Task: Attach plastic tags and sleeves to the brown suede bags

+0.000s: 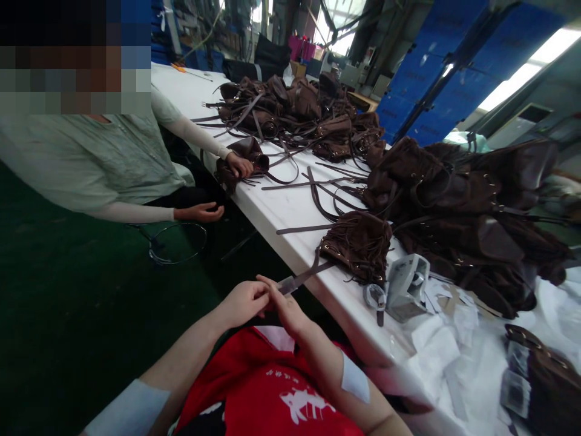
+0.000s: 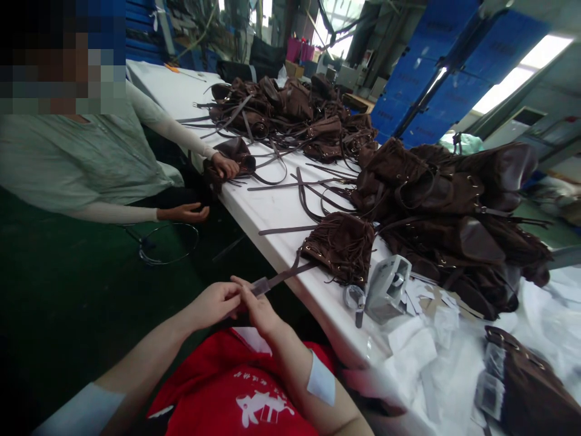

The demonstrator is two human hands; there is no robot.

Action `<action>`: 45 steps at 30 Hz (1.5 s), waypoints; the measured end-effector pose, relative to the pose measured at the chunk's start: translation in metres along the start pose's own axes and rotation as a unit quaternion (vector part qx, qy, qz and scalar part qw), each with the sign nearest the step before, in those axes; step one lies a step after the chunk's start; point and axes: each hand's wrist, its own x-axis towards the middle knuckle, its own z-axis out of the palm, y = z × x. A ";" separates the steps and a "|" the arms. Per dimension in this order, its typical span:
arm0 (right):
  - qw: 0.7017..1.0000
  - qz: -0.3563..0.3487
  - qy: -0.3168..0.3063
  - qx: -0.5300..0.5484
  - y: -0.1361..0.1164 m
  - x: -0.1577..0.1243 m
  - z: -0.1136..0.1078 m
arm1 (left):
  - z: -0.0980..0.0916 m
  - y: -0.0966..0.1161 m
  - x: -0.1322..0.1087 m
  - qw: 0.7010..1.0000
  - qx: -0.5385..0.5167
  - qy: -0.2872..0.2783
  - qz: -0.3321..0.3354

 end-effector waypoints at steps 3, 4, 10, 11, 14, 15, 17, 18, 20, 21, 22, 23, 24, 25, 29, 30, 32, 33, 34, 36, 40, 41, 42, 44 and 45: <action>0.997 -0.054 0.039 -0.033 -0.023 -0.003 0.001 | -0.005 -0.007 -0.004 0.991 0.026 -0.129 -0.014; 0.995 -0.080 0.063 -0.019 -0.032 -0.003 -0.002 | -0.007 -0.010 -0.006 0.985 0.014 -0.169 -0.037; 0.992 -0.108 0.064 0.009 -0.049 -0.005 -0.012 | -0.009 -0.006 -0.021 0.964 -0.095 -0.231 -0.087; 0.995 -0.094 0.043 -0.017 -0.047 -0.008 -0.009 | -0.007 -0.002 -0.023 0.966 -0.097 -0.225 -0.078; 0.998 -0.030 -0.020 -0.049 -0.034 -0.016 0.005 | 0.004 0.011 -0.025 0.973 -0.100 -0.203 -0.040; 0.998 -0.002 -0.048 -0.041 -0.029 -0.018 0.009 | 0.007 0.015 -0.025 0.976 -0.103 -0.190 -0.026; 0.995 0.043 -0.088 -0.017 -0.022 -0.019 0.016 | 0.012 0.017 -0.022 0.981 -0.114 -0.157 -0.003; 0.995 0.052 -0.088 -0.010 -0.019 -0.018 0.018 | 0.013 0.016 -0.020 0.983 -0.119 -0.140 0.009; 0.999 0.026 -0.046 -0.001 -0.020 -0.015 0.017 | 0.009 0.011 -0.017 0.986 -0.109 -0.123 0.028; 1.000 -0.009 -0.006 -0.003 -0.022 -0.013 0.014 | 0.004 0.006 -0.016 0.987 -0.089 -0.128 0.027; 0.998 -0.050 0.035 -0.010 -0.026 -0.011 0.010 | -0.001 0.002 -0.015 0.988 -0.066 -0.139 0.017; 0.994 -0.086 0.071 -0.020 -0.030 -0.009 0.006 | -0.006 -0.002 -0.015 0.987 -0.050 -0.155 -0.003; 0.988 -0.114 0.097 -0.033 -0.034 -0.007 0.002 | -0.011 -0.005 -0.016 0.984 -0.044 -0.173 -0.029; 0.984 -0.132 0.113 -0.047 -0.037 -0.005 -0.002 | -0.013 -0.008 -0.017 0.979 -0.050 -0.189 -0.052; 0.987 -0.118 0.088 -0.062 -0.030 -0.004 0.001 | -0.005 -0.004 -0.017 0.977 -0.105 -0.179 -0.051; 0.992 -0.087 0.070 -0.051 -0.024 -0.006 0.005 | 0.001 -0.002 -0.016 0.980 -0.112 -0.160 -0.042; 0.999 -0.014 0.036 -0.017 -0.009 -0.008 0.014 | 0.010 0.001 -0.014 0.985 -0.116 -0.120 -0.031; 1.000 0.016 0.023 0.003 -0.002 -0.009 0.019 | 0.013 0.002 -0.015 0.988 -0.110 -0.104 -0.030; 0.999 0.038 0.014 0.024 0.005 -0.009 0.024 | 0.014 0.001 -0.017 0.990 -0.099 -0.095 -0.032; 0.995 0.069 -0.003 0.072 0.015 -0.009 0.032 | 0.010 -0.003 -0.027 0.992 -0.068 -0.095 -0.038; 0.973 0.144 -0.027 0.179 0.022 -0.002 0.045 | -0.010 -0.017 -0.059 0.989 -0.034 -0.116 -0.090; 0.966 0.161 -0.024 0.199 0.023 0.000 0.046 | -0.016 -0.020 -0.068 0.986 -0.032 -0.116 -0.113; 0.960 0.177 -0.018 0.216 0.022 0.003 0.047 | -0.020 -0.023 -0.076 0.983 -0.032 -0.117 -0.135; 0.950 0.196 0.008 0.244 0.020 0.011 0.043 | -0.026 -0.026 -0.088 0.978 -0.034 -0.109 -0.173; 0.946 0.197 0.023 0.256 0.017 0.015 0.039 | -0.027 -0.027 -0.093 0.976 -0.037 -0.101 -0.187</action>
